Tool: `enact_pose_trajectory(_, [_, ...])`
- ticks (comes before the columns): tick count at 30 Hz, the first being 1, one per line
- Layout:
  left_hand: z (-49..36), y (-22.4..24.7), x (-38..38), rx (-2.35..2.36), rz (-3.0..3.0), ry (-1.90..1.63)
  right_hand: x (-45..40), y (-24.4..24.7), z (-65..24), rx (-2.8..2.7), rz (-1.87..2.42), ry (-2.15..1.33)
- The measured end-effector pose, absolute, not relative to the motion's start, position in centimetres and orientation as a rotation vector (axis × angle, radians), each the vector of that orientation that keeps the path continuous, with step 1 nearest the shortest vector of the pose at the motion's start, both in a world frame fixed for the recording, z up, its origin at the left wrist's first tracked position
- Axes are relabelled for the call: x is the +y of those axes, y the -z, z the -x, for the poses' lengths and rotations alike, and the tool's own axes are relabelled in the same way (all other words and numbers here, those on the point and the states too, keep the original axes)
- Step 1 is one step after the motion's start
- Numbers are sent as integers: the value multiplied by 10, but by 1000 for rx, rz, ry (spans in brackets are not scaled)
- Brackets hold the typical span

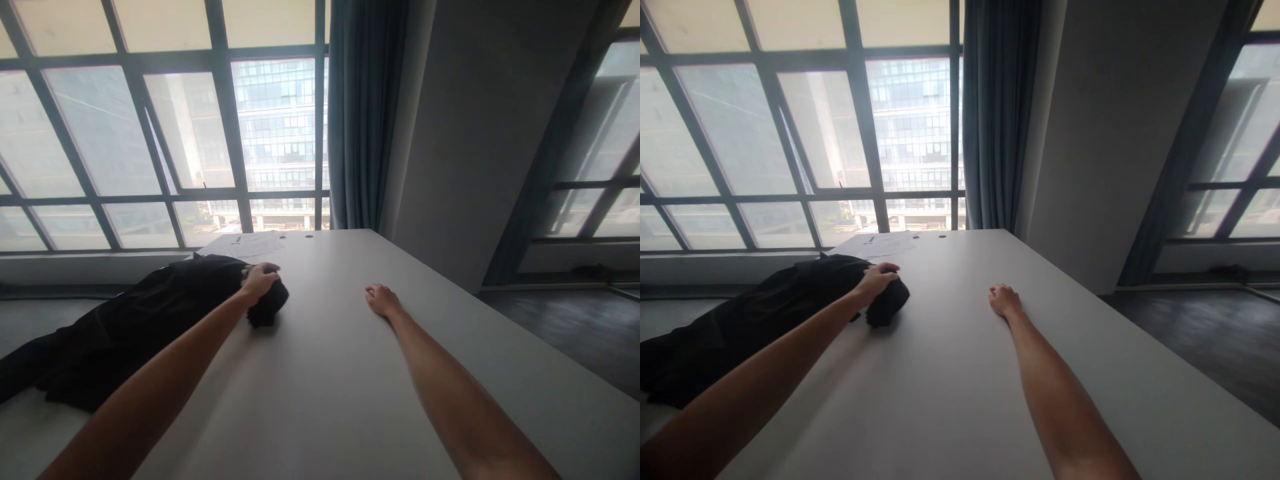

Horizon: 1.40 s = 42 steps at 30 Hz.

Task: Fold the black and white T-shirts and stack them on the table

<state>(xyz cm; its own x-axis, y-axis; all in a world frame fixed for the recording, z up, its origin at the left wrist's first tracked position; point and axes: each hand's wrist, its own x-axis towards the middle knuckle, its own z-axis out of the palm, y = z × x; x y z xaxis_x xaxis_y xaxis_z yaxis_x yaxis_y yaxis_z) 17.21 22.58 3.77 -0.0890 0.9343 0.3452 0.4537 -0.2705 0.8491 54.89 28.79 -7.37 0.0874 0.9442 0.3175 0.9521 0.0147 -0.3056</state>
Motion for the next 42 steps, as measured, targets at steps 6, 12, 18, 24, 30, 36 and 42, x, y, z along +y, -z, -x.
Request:
enact_pose_trajectory(6, [-243,14,198,909,-1925,-674,288,70,-548,-1923,1828,-84])
enact_pose_trajectory(12, [-185,26,217,1597,-2536,-594,288,66,-535,-1943,1737,-245])
enact_pose_trajectory(18, [-153,46,252,1871,-2403,-400,300,59,-513,-2112,1562,-306])
enact_pose_trajectory(24, [-141,60,321,1791,-2331,-582,334,53,-486,-2271,1540,-418])
enact_pose_trajectory(30, [-136,68,350,1710,-2320,-891,326,65,-478,-1956,1508,-332])
enact_pose_trajectory(36, [-145,55,318,1906,-2343,-1000,320,65,-473,-1569,1595,-260])
enact_pose_trajectory(42, [-168,55,299,1621,-2247,-1029,318,66,-474,-1522,1587,-222])
